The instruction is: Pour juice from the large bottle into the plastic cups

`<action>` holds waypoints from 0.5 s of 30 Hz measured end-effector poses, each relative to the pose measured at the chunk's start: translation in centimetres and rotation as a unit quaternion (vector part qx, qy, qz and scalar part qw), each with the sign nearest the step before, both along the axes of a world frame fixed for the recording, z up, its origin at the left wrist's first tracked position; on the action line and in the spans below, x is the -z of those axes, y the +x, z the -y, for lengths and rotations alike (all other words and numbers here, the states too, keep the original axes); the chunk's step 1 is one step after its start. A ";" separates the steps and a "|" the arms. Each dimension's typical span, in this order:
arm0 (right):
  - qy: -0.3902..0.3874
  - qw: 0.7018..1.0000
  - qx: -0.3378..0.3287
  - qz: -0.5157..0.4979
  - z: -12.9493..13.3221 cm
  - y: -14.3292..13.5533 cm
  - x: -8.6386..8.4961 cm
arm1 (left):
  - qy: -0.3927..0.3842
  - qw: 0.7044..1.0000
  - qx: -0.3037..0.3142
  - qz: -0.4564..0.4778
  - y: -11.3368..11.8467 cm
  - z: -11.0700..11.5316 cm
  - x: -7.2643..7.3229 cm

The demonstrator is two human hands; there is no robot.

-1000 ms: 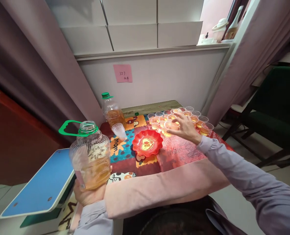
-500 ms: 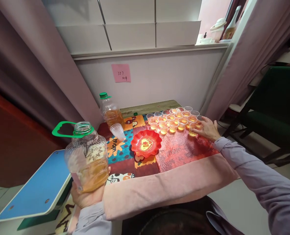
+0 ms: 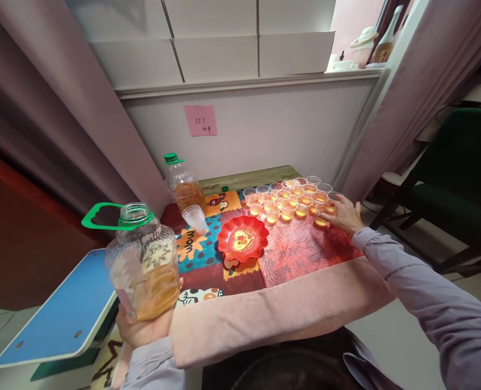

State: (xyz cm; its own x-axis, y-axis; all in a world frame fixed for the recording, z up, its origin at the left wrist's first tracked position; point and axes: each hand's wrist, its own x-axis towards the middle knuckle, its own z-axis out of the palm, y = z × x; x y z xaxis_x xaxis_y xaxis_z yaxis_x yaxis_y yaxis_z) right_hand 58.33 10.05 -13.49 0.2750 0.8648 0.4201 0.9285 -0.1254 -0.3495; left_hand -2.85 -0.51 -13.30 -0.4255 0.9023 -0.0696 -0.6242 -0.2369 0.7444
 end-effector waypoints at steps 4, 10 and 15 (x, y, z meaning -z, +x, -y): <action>-0.009 1.000 0.000 0.008 0.5 -0.1 0.0 | 0.010 0.998 0.029 0.048 -0.7 -0.4 1.3; 0.100 0.993 -0.030 0.056 0.5 -2.0 -2.2 | 0.024 0.993 0.063 0.092 -1.8 0.2 2.6; 0.176 0.961 -0.203 0.060 -0.7 -10.7 -7.0 | 0.013 0.994 0.058 0.092 -1.4 1.0 2.6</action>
State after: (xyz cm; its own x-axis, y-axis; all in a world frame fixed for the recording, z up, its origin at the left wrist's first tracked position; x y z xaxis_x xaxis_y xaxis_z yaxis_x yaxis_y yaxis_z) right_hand 47.63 10.77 -6.50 -0.1253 0.6893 0.7135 0.9122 0.3629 -0.1903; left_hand -4.25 -1.51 -15.85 -0.3005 0.9471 -0.1130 -0.7736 -0.1727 0.6097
